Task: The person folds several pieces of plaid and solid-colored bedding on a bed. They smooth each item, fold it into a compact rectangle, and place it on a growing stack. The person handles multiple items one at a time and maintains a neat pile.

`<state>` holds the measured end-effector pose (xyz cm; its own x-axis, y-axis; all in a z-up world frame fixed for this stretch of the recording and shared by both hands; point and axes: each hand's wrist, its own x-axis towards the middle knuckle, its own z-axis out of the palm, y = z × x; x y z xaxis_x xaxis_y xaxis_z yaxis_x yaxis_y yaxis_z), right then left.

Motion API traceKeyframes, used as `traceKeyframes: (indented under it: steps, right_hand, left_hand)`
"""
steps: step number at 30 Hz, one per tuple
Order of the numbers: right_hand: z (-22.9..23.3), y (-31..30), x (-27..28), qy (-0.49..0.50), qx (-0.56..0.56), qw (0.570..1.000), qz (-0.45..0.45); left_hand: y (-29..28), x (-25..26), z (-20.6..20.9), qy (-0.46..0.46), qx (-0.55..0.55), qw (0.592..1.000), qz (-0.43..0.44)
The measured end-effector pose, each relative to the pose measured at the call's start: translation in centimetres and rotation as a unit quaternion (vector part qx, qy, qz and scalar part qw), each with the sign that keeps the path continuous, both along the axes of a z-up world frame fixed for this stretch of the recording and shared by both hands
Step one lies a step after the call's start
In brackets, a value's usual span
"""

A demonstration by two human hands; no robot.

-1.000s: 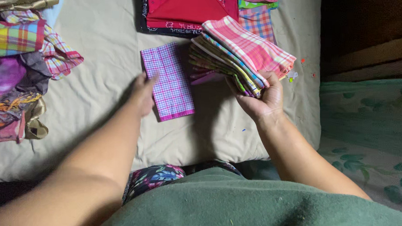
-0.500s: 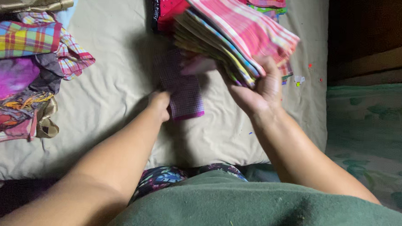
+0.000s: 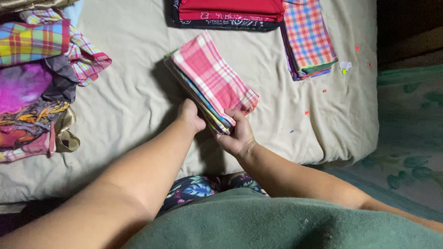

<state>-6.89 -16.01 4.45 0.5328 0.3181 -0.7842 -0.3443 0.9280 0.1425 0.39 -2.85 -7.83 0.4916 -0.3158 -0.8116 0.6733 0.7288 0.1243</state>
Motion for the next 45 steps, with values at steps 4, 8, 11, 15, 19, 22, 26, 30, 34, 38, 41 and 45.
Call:
traceKeyframes:
  steps: [4,8,11,15,19,22,26,30,34,38,41,45]
  right_hand:
    - [0.0,0.2,0.6,0.005,-0.017,1.0,-0.008]
    - [3.3,-0.5,0.9,0.037,-0.118,0.992,0.014]
    - [6.1,-1.9,0.6,0.083,-0.14,0.987,0.001]
    - [6.9,-2.6,1.4,0.123,-0.178,0.976,0.032]
    - [5.8,-1.9,1.6,0.085,-0.25,0.929,0.26]
    - [5.9,-2.6,0.8,-0.002,-0.377,0.795,0.475]
    - [6.9,-5.4,1.2,-0.094,-0.428,0.669,0.601]
    - [6.9,-8.1,2.6,-0.148,-0.443,0.605,0.645]
    - [6.4,-12.0,6.6,-0.084,-0.447,0.581,0.675]
    - [4.3,-12.7,10.6,-0.155,-0.546,0.694,0.442]
    - [1.7,-8.3,12.5,-0.259,-0.44,0.744,0.432]
    - [2.1,-4.0,12.1,-0.215,-0.47,0.644,0.564]
  left_hand:
    - [0.4,-0.1,2.8,-0.022,-0.033,0.999,0.033]
    - [0.5,0.2,5.0,-0.054,-0.032,0.998,0.003]
    - [0.5,0.2,5.4,-0.032,-0.009,0.999,-0.017]
    - [0.3,0.2,4.7,-0.016,-0.009,1.0,-0.005]
    - [0.5,0.3,4.1,-0.025,0.007,0.999,0.022]
    - [0.5,0.0,5.0,-0.076,0.003,0.997,0.004]
    - [-0.3,-0.9,7.6,-0.137,0.186,0.972,-0.045]
    - [-0.2,-0.9,9.5,-0.139,0.096,0.985,-0.029]
    - [1.0,-0.2,10.1,-0.105,0.091,0.99,-0.011]
    - [2.0,-0.3,10.3,-0.098,0.089,0.991,-0.028]
    - [1.6,-0.5,10.4,-0.069,0.059,0.994,-0.057]
    - [0.7,-0.2,11.4,-0.132,-0.026,0.991,0.001]
